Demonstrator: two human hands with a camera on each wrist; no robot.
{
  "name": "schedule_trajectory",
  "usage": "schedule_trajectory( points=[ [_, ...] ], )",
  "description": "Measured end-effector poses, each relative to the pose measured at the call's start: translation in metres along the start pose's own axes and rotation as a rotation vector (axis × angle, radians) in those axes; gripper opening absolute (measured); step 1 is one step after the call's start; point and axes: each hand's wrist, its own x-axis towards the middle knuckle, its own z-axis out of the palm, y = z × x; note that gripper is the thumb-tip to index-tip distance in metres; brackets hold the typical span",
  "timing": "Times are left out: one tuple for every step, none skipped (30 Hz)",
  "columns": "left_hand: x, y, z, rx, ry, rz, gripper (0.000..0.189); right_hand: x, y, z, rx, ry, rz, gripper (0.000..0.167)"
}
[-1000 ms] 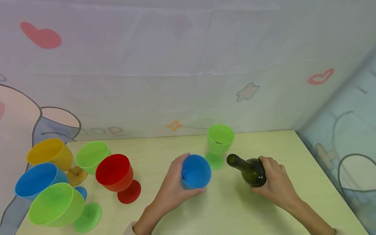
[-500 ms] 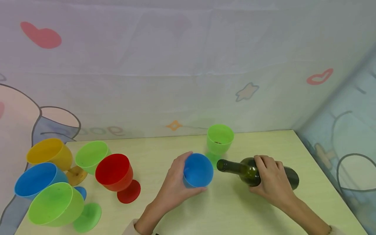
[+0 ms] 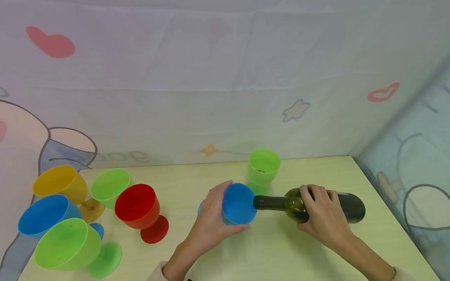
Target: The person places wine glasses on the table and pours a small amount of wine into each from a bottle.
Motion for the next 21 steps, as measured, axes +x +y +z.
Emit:
schedule_trajectory(
  points=[
    [0.000,0.001,0.000,-0.001,0.000,-0.004,0.090,0.000,0.000,0.000,-0.005,0.000,-0.002,0.075],
    [0.000,0.002,-0.001,-0.003,-0.001,-0.008,0.090,0.001,0.000,-0.001,-0.012,-0.001,-0.003,0.075],
    [0.000,0.003,-0.001,-0.006,-0.003,-0.012,0.090,0.001,0.000,-0.001,-0.020,-0.003,-0.005,0.076],
    [-0.001,0.003,-0.001,-0.004,-0.004,-0.013,0.090,0.001,0.000,-0.002,-0.027,-0.004,-0.006,0.076],
    [-0.001,0.003,-0.001,-0.003,-0.004,-0.011,0.090,0.002,0.000,-0.002,-0.034,-0.005,-0.008,0.076],
    [-0.001,0.004,-0.001,-0.001,-0.003,-0.010,0.090,0.002,0.000,-0.002,-0.041,-0.007,-0.011,0.076],
    [-0.001,0.004,-0.001,0.000,-0.002,-0.008,0.090,0.002,0.000,-0.003,-0.048,-0.007,-0.014,0.075],
    [-0.001,0.005,-0.001,0.002,0.000,-0.005,0.090,0.002,0.000,-0.004,-0.053,-0.007,-0.018,0.075],
    [-0.001,0.005,-0.002,0.004,0.001,-0.003,0.090,0.002,0.000,-0.004,-0.058,-0.006,-0.022,0.074],
    [-0.001,0.005,-0.002,0.009,0.002,0.000,0.089,0.002,0.000,-0.005,-0.063,-0.003,-0.028,0.074],
    [-0.001,0.006,-0.002,0.013,0.003,0.003,0.089,0.002,0.000,-0.005,-0.069,0.001,-0.034,0.073],
    [-0.001,0.006,-0.002,0.017,0.004,0.003,0.089,0.002,0.000,-0.006,-0.077,0.005,-0.040,0.072],
    [-0.001,0.006,-0.002,0.021,0.004,0.004,0.089,0.003,0.000,-0.006,-0.084,0.010,-0.047,0.071],
    [-0.001,0.007,-0.002,0.025,0.003,0.004,0.089,0.003,0.000,-0.007,-0.092,0.016,-0.053,0.070],
    [-0.001,0.007,-0.002,0.028,0.002,0.003,0.089,0.003,0.000,-0.008,-0.100,0.020,-0.058,0.070],
    [-0.001,0.007,-0.002,0.030,0.002,0.003,0.089,0.003,-0.001,-0.008,-0.106,0.023,-0.063,0.069],
    [-0.001,0.007,-0.002,0.029,0.003,0.003,0.089,0.004,-0.001,-0.009,-0.111,0.025,-0.066,0.069],
    [-0.001,0.008,-0.003,0.026,0.005,0.003,0.089,0.004,-0.001,-0.010,-0.115,0.025,-0.068,0.069],
    [-0.001,0.008,-0.003,0.026,0.009,0.006,0.089,0.004,-0.001,-0.011,-0.117,0.023,-0.069,0.069],
    [-0.001,0.008,-0.003,0.031,0.012,0.012,0.089,0.005,-0.001,-0.011,-0.119,0.020,-0.070,0.070],
    [-0.002,0.008,-0.003,0.031,0.017,0.017,0.089,0.005,-0.001,-0.012,-0.121,0.016,-0.072,0.071]
  ],
)
